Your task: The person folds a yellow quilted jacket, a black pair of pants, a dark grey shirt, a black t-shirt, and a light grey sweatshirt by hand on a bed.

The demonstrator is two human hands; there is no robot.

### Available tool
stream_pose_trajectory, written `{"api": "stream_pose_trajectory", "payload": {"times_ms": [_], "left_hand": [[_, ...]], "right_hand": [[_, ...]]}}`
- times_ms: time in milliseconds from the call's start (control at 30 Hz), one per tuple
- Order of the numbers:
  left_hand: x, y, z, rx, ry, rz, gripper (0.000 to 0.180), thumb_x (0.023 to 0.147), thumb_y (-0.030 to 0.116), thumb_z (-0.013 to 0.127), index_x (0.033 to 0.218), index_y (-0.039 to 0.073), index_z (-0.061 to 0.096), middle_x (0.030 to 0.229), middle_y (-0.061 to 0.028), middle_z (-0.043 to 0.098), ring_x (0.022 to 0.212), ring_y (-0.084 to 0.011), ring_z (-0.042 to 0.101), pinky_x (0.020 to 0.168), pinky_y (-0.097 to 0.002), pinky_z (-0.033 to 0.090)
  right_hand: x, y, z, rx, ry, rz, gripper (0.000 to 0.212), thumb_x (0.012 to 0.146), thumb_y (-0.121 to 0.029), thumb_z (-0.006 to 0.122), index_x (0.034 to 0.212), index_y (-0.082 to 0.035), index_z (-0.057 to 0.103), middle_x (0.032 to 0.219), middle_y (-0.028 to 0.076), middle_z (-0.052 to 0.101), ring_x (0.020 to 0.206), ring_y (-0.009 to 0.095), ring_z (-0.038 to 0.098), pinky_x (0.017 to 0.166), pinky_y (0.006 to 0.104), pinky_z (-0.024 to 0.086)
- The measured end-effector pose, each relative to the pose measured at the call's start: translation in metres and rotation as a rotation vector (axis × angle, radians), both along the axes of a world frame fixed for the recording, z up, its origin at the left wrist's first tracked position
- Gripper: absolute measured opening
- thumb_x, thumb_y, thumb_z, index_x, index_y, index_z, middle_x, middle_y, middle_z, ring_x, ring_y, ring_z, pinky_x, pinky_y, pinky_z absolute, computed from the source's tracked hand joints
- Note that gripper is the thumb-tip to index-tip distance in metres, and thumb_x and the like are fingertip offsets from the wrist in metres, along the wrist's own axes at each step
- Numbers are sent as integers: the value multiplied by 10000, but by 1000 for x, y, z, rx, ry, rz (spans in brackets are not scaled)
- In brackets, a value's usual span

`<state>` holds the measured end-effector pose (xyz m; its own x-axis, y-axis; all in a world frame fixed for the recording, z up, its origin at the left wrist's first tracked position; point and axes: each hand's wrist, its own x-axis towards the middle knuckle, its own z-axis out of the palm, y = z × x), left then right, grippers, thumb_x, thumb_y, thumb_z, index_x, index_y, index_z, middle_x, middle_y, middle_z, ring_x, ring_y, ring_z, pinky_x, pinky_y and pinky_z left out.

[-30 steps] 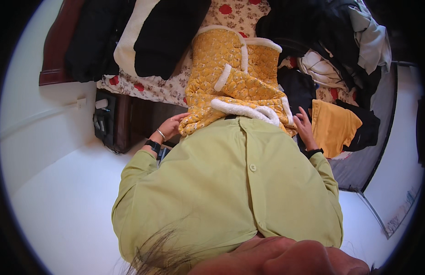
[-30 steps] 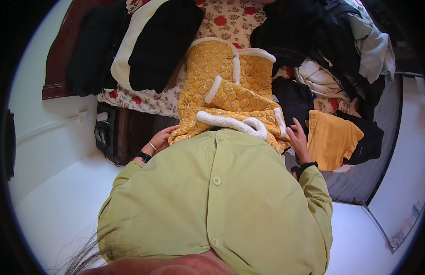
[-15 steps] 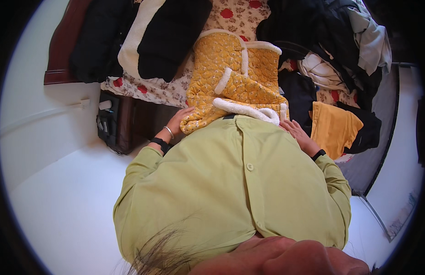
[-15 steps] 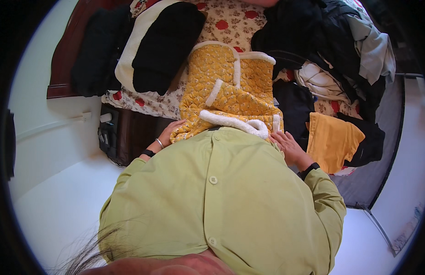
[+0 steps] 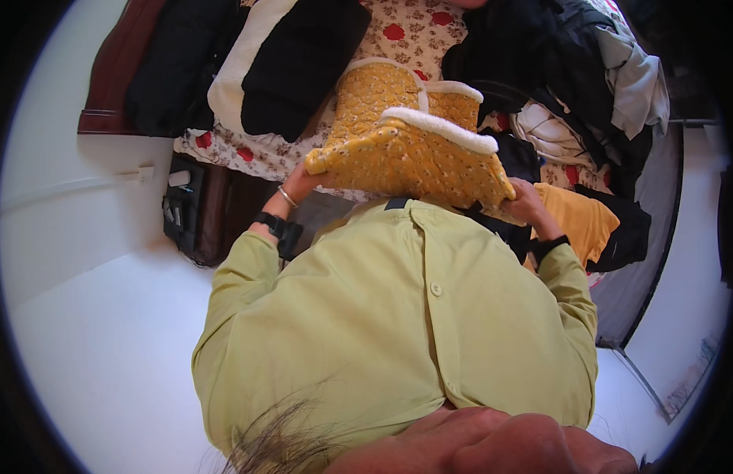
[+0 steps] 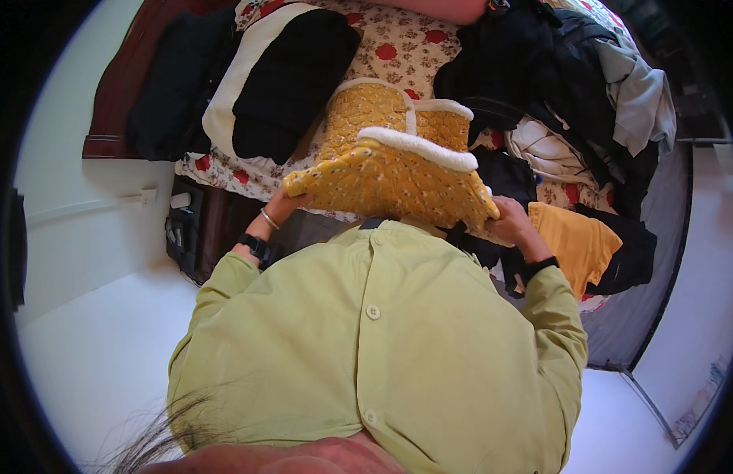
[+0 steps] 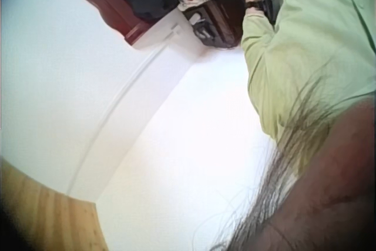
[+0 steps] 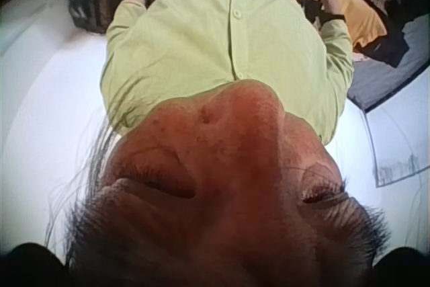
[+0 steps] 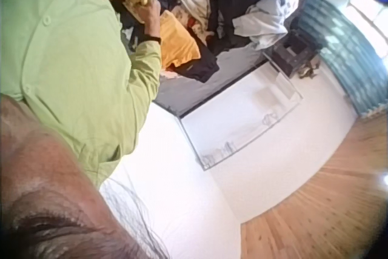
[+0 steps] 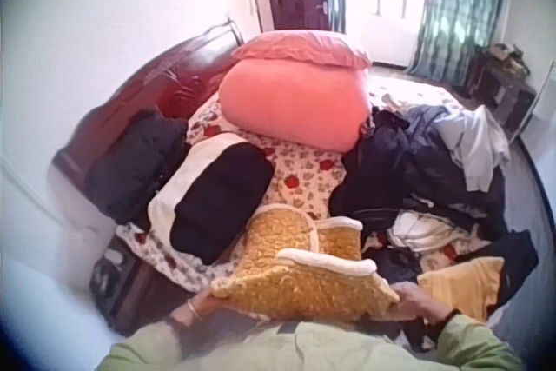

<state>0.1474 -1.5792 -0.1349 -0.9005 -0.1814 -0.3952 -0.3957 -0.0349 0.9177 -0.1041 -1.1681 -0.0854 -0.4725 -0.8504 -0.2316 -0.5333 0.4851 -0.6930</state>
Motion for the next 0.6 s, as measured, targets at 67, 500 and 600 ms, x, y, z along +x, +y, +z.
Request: {"api": "stream_pose_trajectory", "payload": {"times_ms": [67,500,600], "left_hand": [[14,1,20,22,-18,-59,289,768,52,608,1049,41,543,949,11,575,863,-86,511,771,-257,434],[-18,-10,15,137,-112,414,303,781,235,630,994,26,581,918,4,598,817,-82,537,746,-227,423],[-56,-23,16,81,61,494,320,782,244,630,992,9,576,887,-3,607,775,-77,547,705,-224,437]], "right_hand": [[1,18,16,70,-158,-8,313,580,-49,637,889,-63,589,800,115,608,758,238,577,698,306,450],[-72,-53,0,33,-717,-222,474,563,82,555,1027,-16,538,876,10,575,807,124,535,729,259,453],[-109,-70,-19,-54,-827,-281,538,582,65,550,1110,-20,488,949,27,558,854,133,531,757,255,445]]}}
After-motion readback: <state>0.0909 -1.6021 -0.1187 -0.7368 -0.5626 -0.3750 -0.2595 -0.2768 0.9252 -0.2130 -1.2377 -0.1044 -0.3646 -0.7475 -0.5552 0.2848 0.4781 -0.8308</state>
